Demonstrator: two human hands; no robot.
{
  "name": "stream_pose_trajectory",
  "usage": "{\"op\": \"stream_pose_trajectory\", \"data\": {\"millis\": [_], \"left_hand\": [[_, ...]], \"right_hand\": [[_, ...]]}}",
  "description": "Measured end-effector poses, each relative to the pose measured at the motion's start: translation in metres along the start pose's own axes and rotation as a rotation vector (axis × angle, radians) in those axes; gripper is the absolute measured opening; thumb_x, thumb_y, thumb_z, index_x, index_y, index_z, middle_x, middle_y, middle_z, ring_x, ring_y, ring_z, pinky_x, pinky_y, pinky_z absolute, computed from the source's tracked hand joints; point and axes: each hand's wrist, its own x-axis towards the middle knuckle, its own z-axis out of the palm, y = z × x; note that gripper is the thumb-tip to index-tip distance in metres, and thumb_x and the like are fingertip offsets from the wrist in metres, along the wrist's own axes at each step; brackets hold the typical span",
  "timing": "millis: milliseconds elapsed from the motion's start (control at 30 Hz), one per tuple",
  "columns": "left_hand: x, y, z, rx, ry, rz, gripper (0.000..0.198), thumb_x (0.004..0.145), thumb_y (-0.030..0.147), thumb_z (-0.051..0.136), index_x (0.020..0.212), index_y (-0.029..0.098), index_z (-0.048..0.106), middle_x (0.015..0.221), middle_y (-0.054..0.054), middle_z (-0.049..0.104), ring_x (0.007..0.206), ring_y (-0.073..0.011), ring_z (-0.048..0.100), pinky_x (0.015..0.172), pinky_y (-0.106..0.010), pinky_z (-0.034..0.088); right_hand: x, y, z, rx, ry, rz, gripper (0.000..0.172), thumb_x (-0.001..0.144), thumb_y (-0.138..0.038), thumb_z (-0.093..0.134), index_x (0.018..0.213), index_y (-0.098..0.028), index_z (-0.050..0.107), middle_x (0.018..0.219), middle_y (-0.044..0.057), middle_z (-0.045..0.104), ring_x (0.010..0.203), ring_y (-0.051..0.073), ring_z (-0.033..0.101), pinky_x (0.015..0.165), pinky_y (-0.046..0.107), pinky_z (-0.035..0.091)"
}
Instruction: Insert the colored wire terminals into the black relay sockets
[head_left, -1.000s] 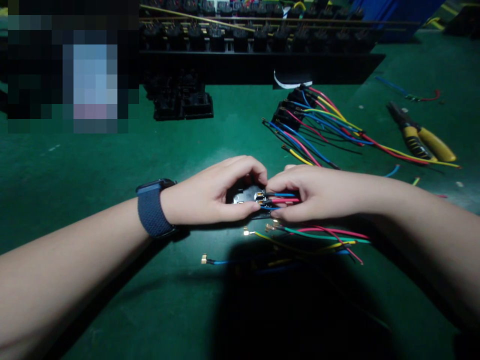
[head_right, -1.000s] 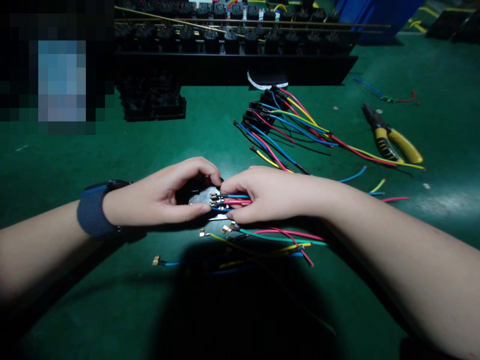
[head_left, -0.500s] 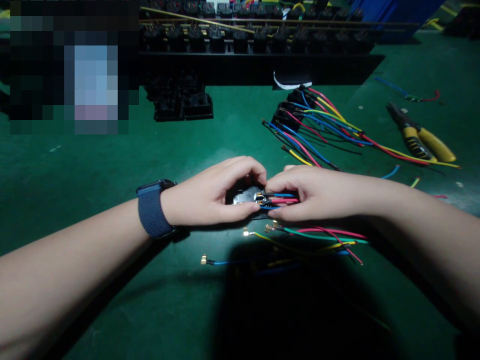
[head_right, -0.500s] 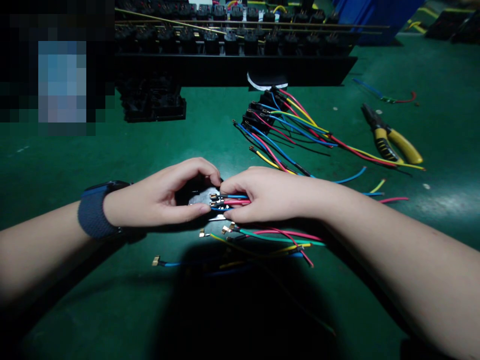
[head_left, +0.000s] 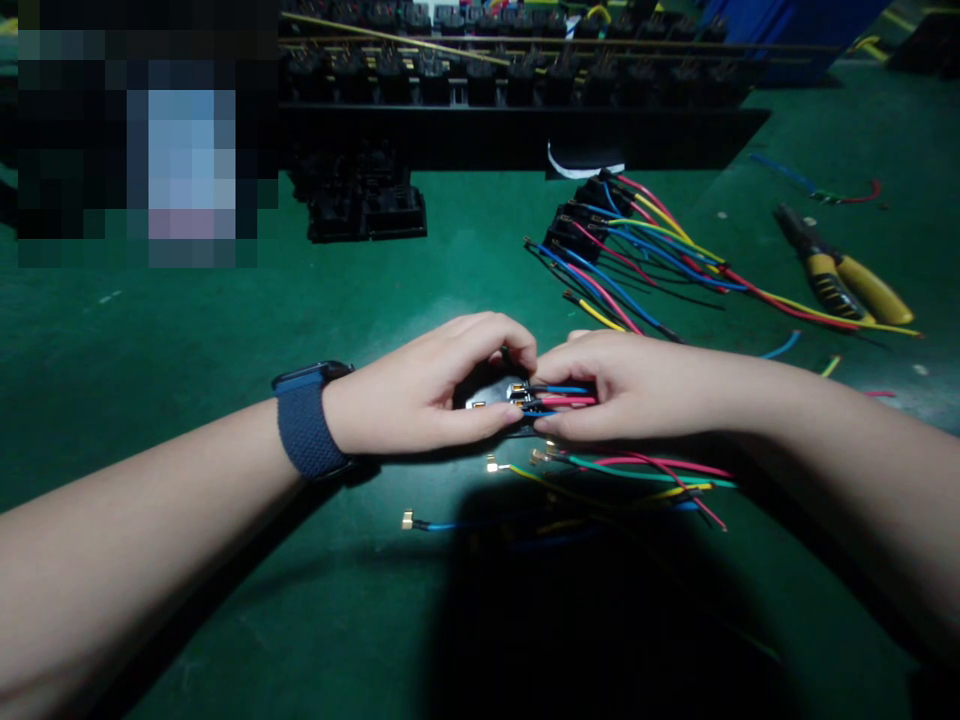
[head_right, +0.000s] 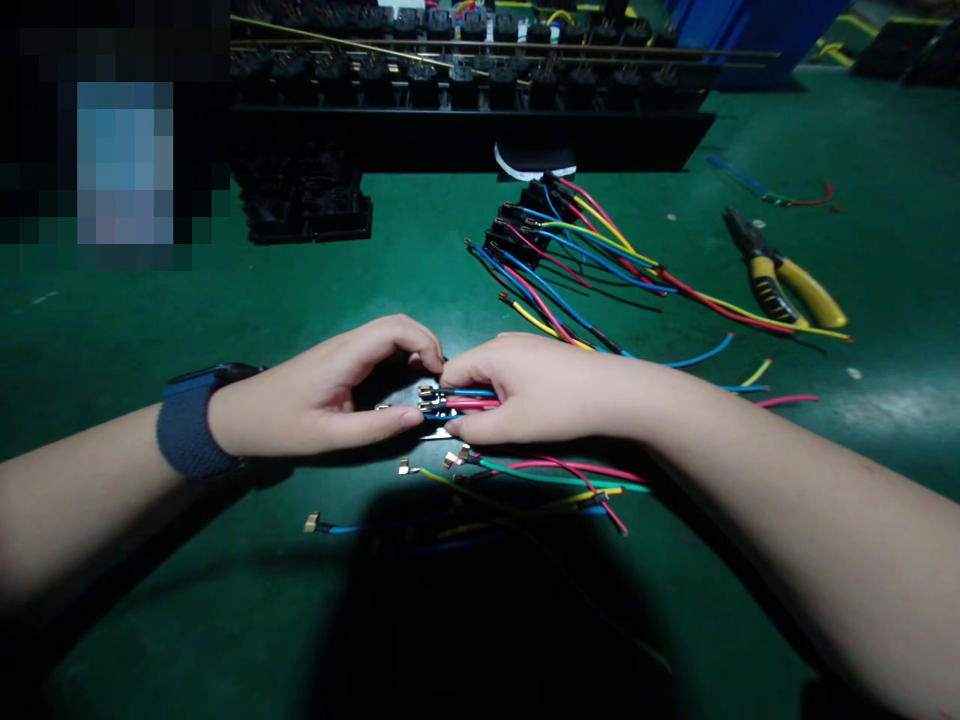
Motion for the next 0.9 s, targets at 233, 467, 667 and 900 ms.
{"op": "stream_pose_trajectory", "data": {"millis": [233,467,667,900], "left_hand": [[-0.0003,-0.0003,-0.0011,0.005,-0.002,-0.007,0.029,0.083,0.030,0.061,0.106,0.016,0.051,0.104,-0.005,0.058,0.093,-0.0154,0.055,0.084,-0.026,0.045],[0.0008,0.0002,-0.0004,0.004,-0.002,-0.017,0.028,0.083,0.031,0.060,0.105,0.016,0.051,0.103,-0.006,0.059,0.094,-0.0160,0.056,0.084,-0.027,0.045],[0.0006,0.0003,0.0003,-0.003,0.002,-0.010,0.028,0.083,0.030,0.061,0.105,0.015,0.051,0.102,-0.006,0.059,0.092,-0.0155,0.056,0.084,-0.026,0.045],[0.0007,0.0007,-0.0008,0.000,0.000,-0.021,0.027,0.083,0.030,0.060,0.104,0.016,0.051,0.102,-0.006,0.059,0.091,-0.0162,0.056,0.083,-0.028,0.045]], "right_hand": [[-0.0004,0.0008,-0.0001,-0.006,-0.005,-0.003,0.016,0.082,-0.031,0.053,0.076,-0.018,0.057,0.065,-0.003,0.050,0.066,0.013,0.045,0.057,0.024,0.028],[-0.0003,0.0014,0.0006,0.011,-0.001,-0.002,0.018,0.082,-0.032,0.053,0.070,-0.018,0.053,0.063,-0.003,0.046,0.064,0.012,0.043,0.057,0.023,0.028],[0.0003,0.0039,0.0014,0.004,-0.001,-0.005,0.021,0.083,-0.035,0.052,0.070,-0.018,0.051,0.063,-0.004,0.046,0.064,0.012,0.043,0.057,0.024,0.028],[0.0004,-0.0004,0.0038,-0.041,0.046,0.030,0.019,0.081,-0.033,0.053,0.067,-0.019,0.052,0.060,-0.003,0.047,0.064,0.013,0.045,0.056,0.024,0.026]]}}
